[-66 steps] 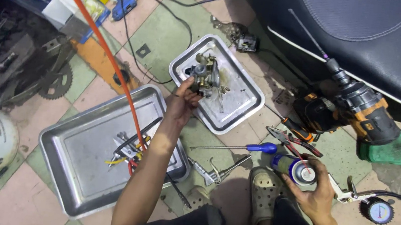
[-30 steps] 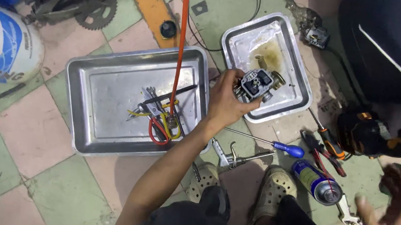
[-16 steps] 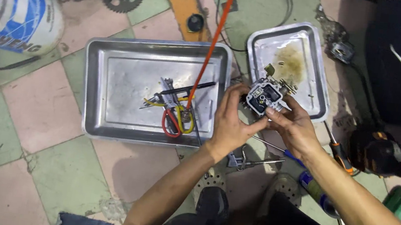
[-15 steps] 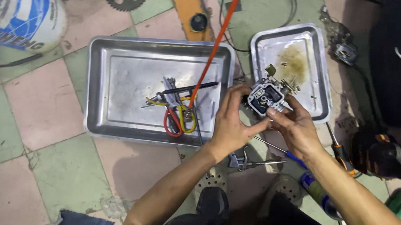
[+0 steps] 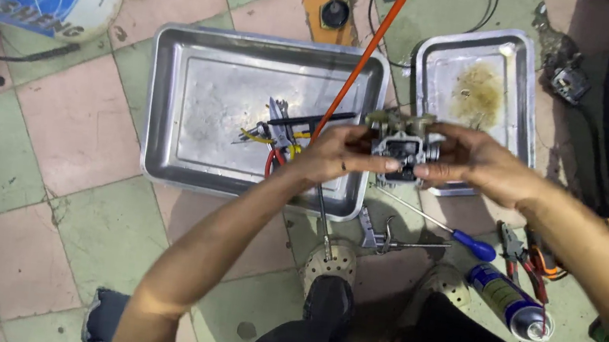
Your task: The person cleans a disassembled carburetor and its small parts using a spray can and an air blow gun. They spray the components over a metal tray, use the air gun to blow out debris, and handle the parts with pliers and their hands.
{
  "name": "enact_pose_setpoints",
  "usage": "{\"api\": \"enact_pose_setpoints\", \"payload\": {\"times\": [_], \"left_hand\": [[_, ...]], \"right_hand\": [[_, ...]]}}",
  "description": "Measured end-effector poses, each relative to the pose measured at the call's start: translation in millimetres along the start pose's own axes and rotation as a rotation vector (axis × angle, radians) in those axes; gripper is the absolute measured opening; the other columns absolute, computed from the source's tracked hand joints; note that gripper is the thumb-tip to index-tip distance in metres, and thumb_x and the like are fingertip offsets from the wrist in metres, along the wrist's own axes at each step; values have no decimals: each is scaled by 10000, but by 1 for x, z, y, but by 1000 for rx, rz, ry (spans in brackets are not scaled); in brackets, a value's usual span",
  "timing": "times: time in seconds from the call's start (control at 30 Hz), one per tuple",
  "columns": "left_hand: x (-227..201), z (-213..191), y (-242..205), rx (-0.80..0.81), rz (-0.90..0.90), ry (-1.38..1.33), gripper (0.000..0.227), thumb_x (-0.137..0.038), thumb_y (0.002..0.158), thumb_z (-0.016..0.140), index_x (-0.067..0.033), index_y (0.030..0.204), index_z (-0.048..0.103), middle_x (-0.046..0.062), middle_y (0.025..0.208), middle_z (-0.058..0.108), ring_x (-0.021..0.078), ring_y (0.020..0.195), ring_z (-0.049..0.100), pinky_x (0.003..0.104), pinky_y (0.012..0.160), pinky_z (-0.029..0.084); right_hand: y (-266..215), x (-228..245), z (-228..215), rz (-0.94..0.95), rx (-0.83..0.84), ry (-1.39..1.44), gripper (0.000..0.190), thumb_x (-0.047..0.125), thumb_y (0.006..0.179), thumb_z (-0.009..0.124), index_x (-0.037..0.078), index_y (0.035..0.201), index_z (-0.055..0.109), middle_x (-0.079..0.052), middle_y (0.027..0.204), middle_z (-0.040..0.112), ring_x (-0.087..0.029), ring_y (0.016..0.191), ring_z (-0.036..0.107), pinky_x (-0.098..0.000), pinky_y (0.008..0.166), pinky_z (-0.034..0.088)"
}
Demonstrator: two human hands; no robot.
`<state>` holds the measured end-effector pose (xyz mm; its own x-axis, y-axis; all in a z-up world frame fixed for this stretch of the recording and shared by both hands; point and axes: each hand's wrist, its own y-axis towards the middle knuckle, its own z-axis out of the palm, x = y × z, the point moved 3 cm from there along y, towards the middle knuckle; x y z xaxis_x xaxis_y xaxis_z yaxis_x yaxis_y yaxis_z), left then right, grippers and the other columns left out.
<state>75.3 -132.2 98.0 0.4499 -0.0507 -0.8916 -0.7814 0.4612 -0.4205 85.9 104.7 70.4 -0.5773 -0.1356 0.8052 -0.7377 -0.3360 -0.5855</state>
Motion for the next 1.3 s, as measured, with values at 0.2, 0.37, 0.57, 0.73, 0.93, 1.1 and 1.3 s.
{"api": "enact_pose_setpoints", "payload": {"times": [0.2, 0.37, 0.57, 0.73, 0.93, 1.1, 1.3], "left_hand": [[-12, -28, 14, 20, -290, 157, 706, -553, 565, 774, -129, 1123, 685, 41, 1069, 761, 186, 943, 694, 286, 719, 523], [-29, -45, 6, 37, -270, 252, 877, -633, 545, 702, -77, 1223, 664, 99, 1152, 756, 231, 1017, 700, 289, 756, 577], [-11, -50, 5, 53, -259, 178, 953, -635, 583, 694, -79, 1353, 613, 118, 1158, 742, 209, 924, 698, 238, 671, 586], [36, -51, 2, -7, -308, -5, 868, -561, 670, 692, -71, 1380, 590, 149, 1199, 727, 247, 946, 676, 263, 698, 569], [49, -12, 28, -61, -346, -53, 532, -426, 753, 756, -77, 1151, 711, 72, 1086, 767, 191, 684, 742, 252, 617, 554], [27, 6, 21, -46, -456, 103, 1154, -549, 654, 696, -71, 1608, 257, 177, 1354, 675, 196, 843, 696, 315, 909, 585], [56, -78, -10, -191, -432, 115, 694, -534, 666, 717, -97, 1205, 728, 109, 1178, 792, 283, 1091, 727, 426, 1004, 512]], "right_hand": [[18, 58, 27, 276, 85, -214, 975, 245, 729, 691, 140, 1605, 277, -141, 1654, 372, -403, 907, 783, -547, 1092, 509], [16, 106, 55, 390, 37, -374, 887, 240, 735, 684, 196, 1571, 391, -177, 1506, 581, -409, 1008, 772, -508, 1077, 546], [26, 94, 59, 314, 131, -431, 887, 368, 695, 677, 167, 1529, 451, -161, 1496, 601, -362, 1099, 753, -475, 944, 615], [10, 89, 42, 361, 98, -629, 798, 409, 833, 629, 281, 1584, 393, -126, 1239, 769, -257, 1034, 789, -379, 860, 628], [-9, 69, -34, 337, -248, -650, 668, 355, 927, 678, 140, 1532, 493, -154, 1144, 765, -249, 959, 703, -383, 785, 527], [-45, 70, -50, 441, -266, -717, 623, 290, 933, 639, 190, 1523, 465, -138, 1307, 721, -343, 1058, 730, -503, 1010, 550], [-49, 37, -53, 499, -189, -928, 604, 402, 888, 693, 247, 1456, 557, -76, 1212, 808, -267, 1134, 759, -400, 1041, 553]]}}
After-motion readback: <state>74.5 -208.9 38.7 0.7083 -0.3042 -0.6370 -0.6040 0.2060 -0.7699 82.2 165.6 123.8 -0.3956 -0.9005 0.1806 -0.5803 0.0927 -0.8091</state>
